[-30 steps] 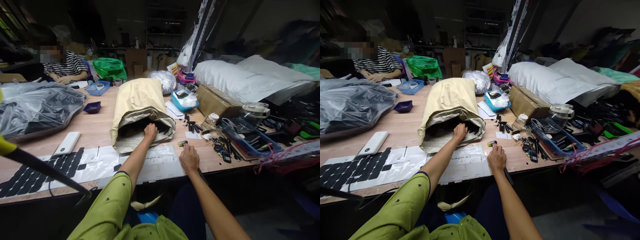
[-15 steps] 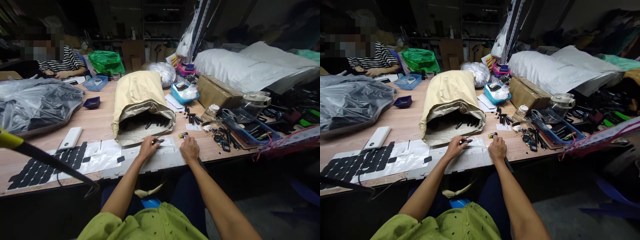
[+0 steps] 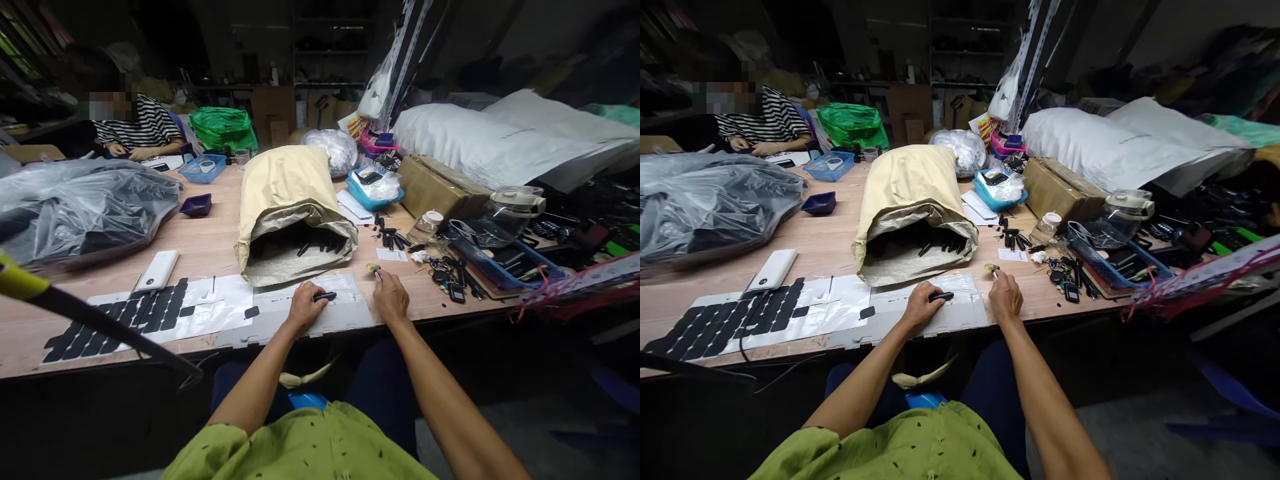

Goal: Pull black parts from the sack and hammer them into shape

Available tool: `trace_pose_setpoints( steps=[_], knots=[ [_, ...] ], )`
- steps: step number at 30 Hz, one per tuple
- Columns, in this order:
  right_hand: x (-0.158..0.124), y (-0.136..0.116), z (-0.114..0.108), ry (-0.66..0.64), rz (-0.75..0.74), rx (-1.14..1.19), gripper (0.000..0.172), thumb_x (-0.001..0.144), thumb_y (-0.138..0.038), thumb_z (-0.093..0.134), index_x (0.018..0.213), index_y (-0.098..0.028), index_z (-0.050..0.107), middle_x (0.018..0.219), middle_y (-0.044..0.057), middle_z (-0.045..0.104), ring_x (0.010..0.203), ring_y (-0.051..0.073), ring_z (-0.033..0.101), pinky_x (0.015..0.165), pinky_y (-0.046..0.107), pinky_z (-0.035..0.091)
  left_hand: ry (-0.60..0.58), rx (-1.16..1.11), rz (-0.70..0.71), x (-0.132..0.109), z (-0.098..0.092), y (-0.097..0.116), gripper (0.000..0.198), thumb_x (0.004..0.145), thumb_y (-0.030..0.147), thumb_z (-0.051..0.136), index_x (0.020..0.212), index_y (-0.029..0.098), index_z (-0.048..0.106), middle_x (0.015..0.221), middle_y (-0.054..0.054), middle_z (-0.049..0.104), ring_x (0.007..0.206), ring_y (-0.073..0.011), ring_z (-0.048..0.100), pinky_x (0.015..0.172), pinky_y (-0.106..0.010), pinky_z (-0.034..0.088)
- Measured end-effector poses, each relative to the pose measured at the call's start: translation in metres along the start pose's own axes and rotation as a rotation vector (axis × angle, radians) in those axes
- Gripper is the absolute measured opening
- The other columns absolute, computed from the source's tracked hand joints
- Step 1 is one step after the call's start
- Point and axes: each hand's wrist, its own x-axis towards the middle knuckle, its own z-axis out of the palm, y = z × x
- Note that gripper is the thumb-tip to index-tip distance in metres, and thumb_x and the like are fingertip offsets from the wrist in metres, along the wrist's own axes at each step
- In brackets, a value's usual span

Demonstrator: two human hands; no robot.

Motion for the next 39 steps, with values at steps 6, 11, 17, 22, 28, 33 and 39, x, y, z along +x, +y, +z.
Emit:
trace_pose_setpoints(
  steps=[6,11,17,22,28,33,39],
  knots=[
    [-0.038,-0.02,-0.011,-0.11,-0.179,0.406,0.036,0.09,-0.026,0.044,0.113,-0.018,0.07,0.108,0.01,0.072,0.085,0.019,0.064,0.075,0.03,0.051,0.012,-0.024,-0.02,0.0,0.002,0.001,0.013,0.073,0.016,0.068,0.085,0.022,0.072,0.089,-0.004,0.065,0.094,-0.0217,0.058,0.086,-0.035,0.048],
    [-0.064,-0.042,-0.016,-0.13,-0.338,0.407,0.035,0.09,-0.022,0.045,0.112,-0.02,0.072,0.106,0.01,0.073,0.093,0.02,0.067,0.085,0.031,0.053,0.019,-0.011,-0.035,0.002,0.002,0.002,0.014,0.072,0.015,0.069,0.084,0.021,0.071,0.091,-0.003,0.065,0.094,-0.0213,0.059,0.088,-0.035,0.047],
    [-0.069,-0.048,-0.016,-0.143,-0.375,0.322,0.034,0.09,-0.018,0.045,0.112,-0.019,0.071,0.103,0.01,0.073,0.094,0.02,0.067,0.086,0.03,0.053,0.024,-0.011,-0.04,0.003,0.005,0.003,0.013,0.072,0.014,0.068,0.083,0.022,0.071,0.09,-0.003,0.065,0.094,-0.0215,0.058,0.088,-0.036,0.047],
    [-0.072,-0.056,-0.018,-0.125,-0.392,0.36,0.035,0.092,-0.02,0.043,0.116,-0.019,0.07,0.106,0.01,0.072,0.1,0.02,0.066,0.09,0.031,0.052,0.034,-0.007,-0.041,0.003,0.006,0.004,0.013,0.07,0.014,0.069,0.081,0.021,0.07,0.088,-0.003,0.065,0.093,-0.0215,0.058,0.088,-0.036,0.046],
    [-0.078,-0.059,-0.01,-0.146,-0.401,0.421,0.033,0.089,-0.02,0.046,0.11,-0.021,0.072,0.1,0.008,0.072,0.091,0.02,0.066,0.081,0.031,0.053,0.035,-0.007,-0.043,0.003,0.005,0.006,0.011,0.07,0.013,0.067,0.078,0.02,0.069,0.085,-0.002,0.064,0.09,-0.0203,0.057,0.086,-0.034,0.046],
    [-0.051,-0.032,-0.013,-0.046,-0.284,0.319,0.032,0.089,-0.022,0.049,0.11,-0.022,0.072,0.102,0.008,0.071,0.086,0.019,0.064,0.078,0.03,0.05,0.025,-0.03,-0.058,0.002,0.005,0.009,0.014,0.069,0.014,0.07,0.081,0.021,0.069,0.088,-0.003,0.064,0.093,-0.0215,0.057,0.087,-0.035,0.046],
    [-0.002,0.007,-0.013,-0.08,-0.03,-0.046,0.03,0.087,-0.017,0.054,0.11,-0.024,0.073,0.098,0.007,0.066,0.083,0.018,0.057,0.066,0.027,0.038,0.008,-0.001,-0.083,0.001,0.004,0.011,0.016,0.068,0.012,0.07,0.081,0.02,0.068,0.088,-0.003,0.064,0.093,-0.0218,0.057,0.086,-0.035,0.045]
  ],
)
